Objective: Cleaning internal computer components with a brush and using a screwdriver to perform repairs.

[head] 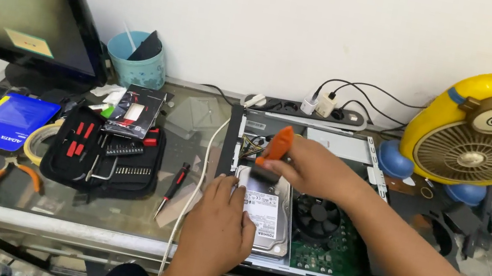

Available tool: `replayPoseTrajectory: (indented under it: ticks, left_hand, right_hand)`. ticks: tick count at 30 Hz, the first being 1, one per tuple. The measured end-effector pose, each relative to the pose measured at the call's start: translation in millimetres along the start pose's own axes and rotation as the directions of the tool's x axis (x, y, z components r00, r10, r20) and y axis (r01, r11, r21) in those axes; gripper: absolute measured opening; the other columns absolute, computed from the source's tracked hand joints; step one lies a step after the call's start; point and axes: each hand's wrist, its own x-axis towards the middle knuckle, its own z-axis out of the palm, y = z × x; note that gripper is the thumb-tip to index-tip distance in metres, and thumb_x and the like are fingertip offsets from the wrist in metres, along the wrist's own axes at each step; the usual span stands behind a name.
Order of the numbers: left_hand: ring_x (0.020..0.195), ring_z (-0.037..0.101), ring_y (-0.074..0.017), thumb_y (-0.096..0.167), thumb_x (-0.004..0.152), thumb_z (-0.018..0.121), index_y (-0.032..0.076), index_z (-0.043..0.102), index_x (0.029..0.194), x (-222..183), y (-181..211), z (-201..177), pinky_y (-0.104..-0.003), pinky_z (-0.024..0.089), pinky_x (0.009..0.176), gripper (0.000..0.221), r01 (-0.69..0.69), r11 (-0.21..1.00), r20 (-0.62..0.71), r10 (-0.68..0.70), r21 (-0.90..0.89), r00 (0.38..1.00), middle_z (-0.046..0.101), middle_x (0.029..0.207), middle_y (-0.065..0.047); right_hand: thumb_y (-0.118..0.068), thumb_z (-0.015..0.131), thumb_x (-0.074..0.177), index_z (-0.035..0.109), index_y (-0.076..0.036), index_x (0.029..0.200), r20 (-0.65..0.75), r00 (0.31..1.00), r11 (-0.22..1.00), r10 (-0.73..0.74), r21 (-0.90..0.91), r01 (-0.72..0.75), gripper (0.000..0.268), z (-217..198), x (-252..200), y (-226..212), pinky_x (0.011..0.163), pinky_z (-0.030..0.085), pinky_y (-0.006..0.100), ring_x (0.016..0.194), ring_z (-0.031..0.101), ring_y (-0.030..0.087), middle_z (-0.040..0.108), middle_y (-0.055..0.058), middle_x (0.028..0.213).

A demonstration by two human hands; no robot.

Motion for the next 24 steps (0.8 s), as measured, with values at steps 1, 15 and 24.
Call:
replayPoseTrajectory:
  ticks: [1,15,24]
  left_hand:
    - [0.133,0.049,-0.0405,0.024,0.089,0.052,-0.004,0.06,0.129,0,0,0,-0.049,0.05,0.1,0.049,-0.005,1.0,-0.002,0.005,0.001,1.0,0.057,0.133,-0.021]
    - [0.142,0.037,-0.0462,0.049,0.099,0.05,0.0,0.053,0.133,5,-7,2,-0.066,0.018,0.121,0.059,-0.05,0.998,0.136,0.045,0.029,0.99,0.048,0.145,-0.025]
    - [0.139,0.05,-0.045,0.06,0.097,0.053,-0.002,0.055,0.142,129,10,-61,-0.071,0.041,0.104,0.076,-0.116,0.966,0.531,-0.026,0.231,0.847,0.057,0.143,-0.026]
  right_hand:
    - [-0.037,0.054,0.101,0.068,-0.019,0.109,-0.005,1.0,1.0,0.001,-0.002,-0.001,0.025,-1,0,5,0.07,0.048,0.036,0.081,0.065,0.022,0.068,0.002,0.095]
    - [-0.035,0.047,0.105,0.068,-0.011,0.114,-0.394,0.89,0.967,0.23,0.193,-0.164,0.032,-56,3,73,0.08,0.048,0.034,0.085,0.063,0.019,0.069,0.004,0.095]
    - [-0.035,0.048,0.113,0.063,-0.01,0.118,-0.739,0.65,0.981,0.179,0.083,-0.175,0.029,25,10,176,0.084,0.056,0.05,0.094,0.072,0.038,0.073,0.013,0.099]
